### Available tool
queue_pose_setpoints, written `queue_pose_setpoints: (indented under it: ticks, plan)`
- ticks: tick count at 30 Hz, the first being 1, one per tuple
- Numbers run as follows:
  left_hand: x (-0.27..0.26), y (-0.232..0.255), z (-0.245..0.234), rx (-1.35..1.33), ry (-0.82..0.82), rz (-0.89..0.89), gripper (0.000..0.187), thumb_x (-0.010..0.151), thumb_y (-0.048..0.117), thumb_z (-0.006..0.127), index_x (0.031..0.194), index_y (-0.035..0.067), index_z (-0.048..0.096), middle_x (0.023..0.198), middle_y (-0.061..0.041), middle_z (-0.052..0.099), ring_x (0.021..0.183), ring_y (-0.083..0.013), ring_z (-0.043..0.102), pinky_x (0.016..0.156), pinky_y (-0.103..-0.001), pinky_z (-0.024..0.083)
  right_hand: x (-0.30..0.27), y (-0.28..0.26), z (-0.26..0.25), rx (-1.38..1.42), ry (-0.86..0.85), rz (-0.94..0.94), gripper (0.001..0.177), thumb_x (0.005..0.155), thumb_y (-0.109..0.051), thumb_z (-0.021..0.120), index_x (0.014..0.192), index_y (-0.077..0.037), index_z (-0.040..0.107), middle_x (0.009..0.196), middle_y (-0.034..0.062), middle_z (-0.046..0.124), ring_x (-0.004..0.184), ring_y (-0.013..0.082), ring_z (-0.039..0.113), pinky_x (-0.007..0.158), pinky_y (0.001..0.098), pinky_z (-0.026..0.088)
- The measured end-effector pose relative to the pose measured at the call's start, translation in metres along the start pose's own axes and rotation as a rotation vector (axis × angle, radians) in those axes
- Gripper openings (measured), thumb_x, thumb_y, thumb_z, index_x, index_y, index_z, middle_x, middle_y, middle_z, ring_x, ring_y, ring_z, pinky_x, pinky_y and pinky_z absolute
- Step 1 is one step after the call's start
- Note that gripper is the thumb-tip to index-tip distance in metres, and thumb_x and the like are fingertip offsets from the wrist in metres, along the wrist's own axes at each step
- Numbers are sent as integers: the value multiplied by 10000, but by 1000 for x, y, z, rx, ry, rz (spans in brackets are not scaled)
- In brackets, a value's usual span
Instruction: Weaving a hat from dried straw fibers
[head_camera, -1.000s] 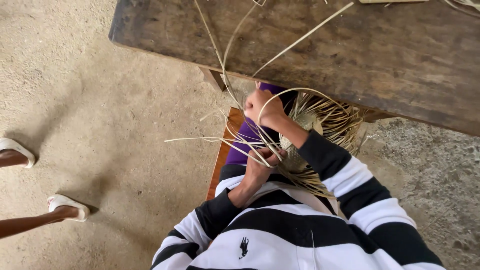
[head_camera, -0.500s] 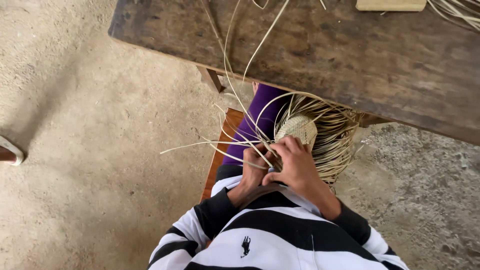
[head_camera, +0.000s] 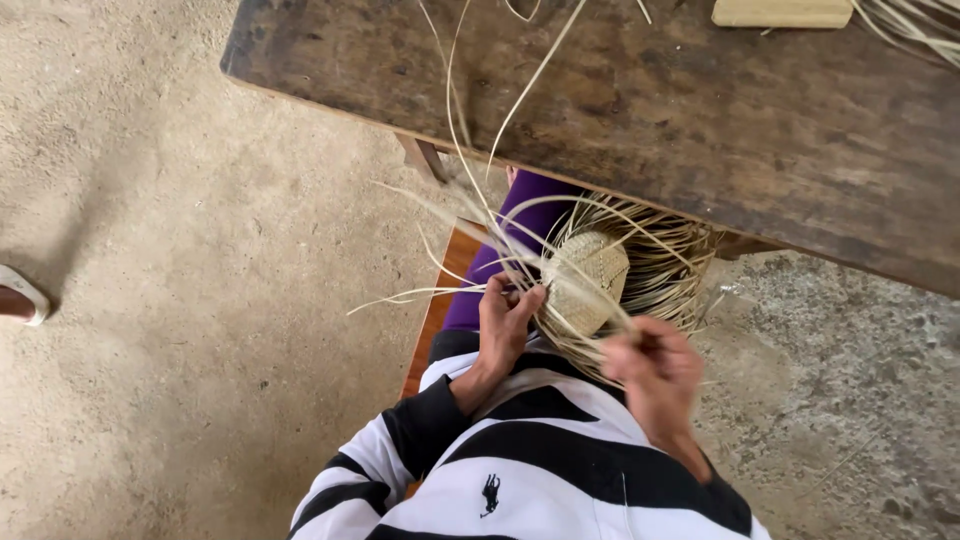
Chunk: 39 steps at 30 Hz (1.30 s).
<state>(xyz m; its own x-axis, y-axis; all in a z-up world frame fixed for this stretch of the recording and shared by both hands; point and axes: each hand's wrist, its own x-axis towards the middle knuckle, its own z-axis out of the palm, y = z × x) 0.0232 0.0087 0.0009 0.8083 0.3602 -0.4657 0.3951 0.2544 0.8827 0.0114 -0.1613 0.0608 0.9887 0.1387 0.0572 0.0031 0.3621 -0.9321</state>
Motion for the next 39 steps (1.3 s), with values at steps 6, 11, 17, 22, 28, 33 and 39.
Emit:
queue_pose_setpoints:
  ticks: [6, 11, 17, 22, 28, 33, 39]
  plan:
    - [-2, -17, 5, -272, -82, 9, 324, 828, 117, 651, 1032, 92, 401, 534, 62, 353, 498, -31, 328, 498, -203, 301, 5, -12, -99, -909, 676, 624, 625, 874, 3, 598, 1417, -51, 293, 1264, 256, 463, 631, 220, 614, 515, 295, 519]
    - [-17, 6, 5, -159, -144, 16, 300, 853, 162, 608, 1021, 86, 371, 608, 50, 317, 534, -50, 302, 499, -233, 266, -12, -3, -135, -1693, 416, 1061, 928, 759, -480, 662, 1370, -10, 146, 1293, 275, 379, 1134, 454, 440, 932, 558, 349]
    - [-30, 3, 9, -61, -159, 7, 460, 725, 36, 743, 973, 94, 360, 741, -7, 445, 639, -88, 456, 570, -233, 426, -5, 20, -49, -1312, -313, -171, 328, 679, -369, 733, 732, -73, 602, 890, 73, 569, 862, 242, 505, 732, 382, 413]
    - [-30, 7, 4, -5, -240, 152, 448, 700, 113, 803, 992, 13, 477, 711, -121, 590, 677, -189, 570, 627, -298, 463, 10, 46, -15, -1037, -512, -674, 236, 883, -179, 529, 663, -92, 523, 636, 55, 481, 500, 242, 525, 414, 303, 460]
    - [1, -2, 5, 198, -183, 384, 136, 898, 185, 592, 947, 74, 531, 624, -152, 626, 536, -237, 617, 502, -317, 469, 15, 92, -34, -976, -462, -901, 208, 858, -167, 578, 657, -118, 569, 594, 21, 459, 416, 177, 449, 354, 271, 401]
    - [67, 9, -50, 319, 129, 600, 148, 882, 254, 506, 803, 128, 507, 557, -46, 587, 459, -200, 564, 464, -309, 447, 18, 69, -9, -957, -453, -922, 270, 825, -86, 640, 595, -111, 501, 582, 36, 442, 387, 206, 413, 344, 272, 383]
    - [137, 112, -157, 284, 632, 506, 431, 902, 445, 373, 669, 140, 569, 445, -4, 493, 382, -134, 446, 426, -283, 387, 14, 78, -13, -993, -447, -966, 289, 814, -128, 669, 578, -121, 502, 583, 25, 464, 366, 184, 413, 333, 250, 370]
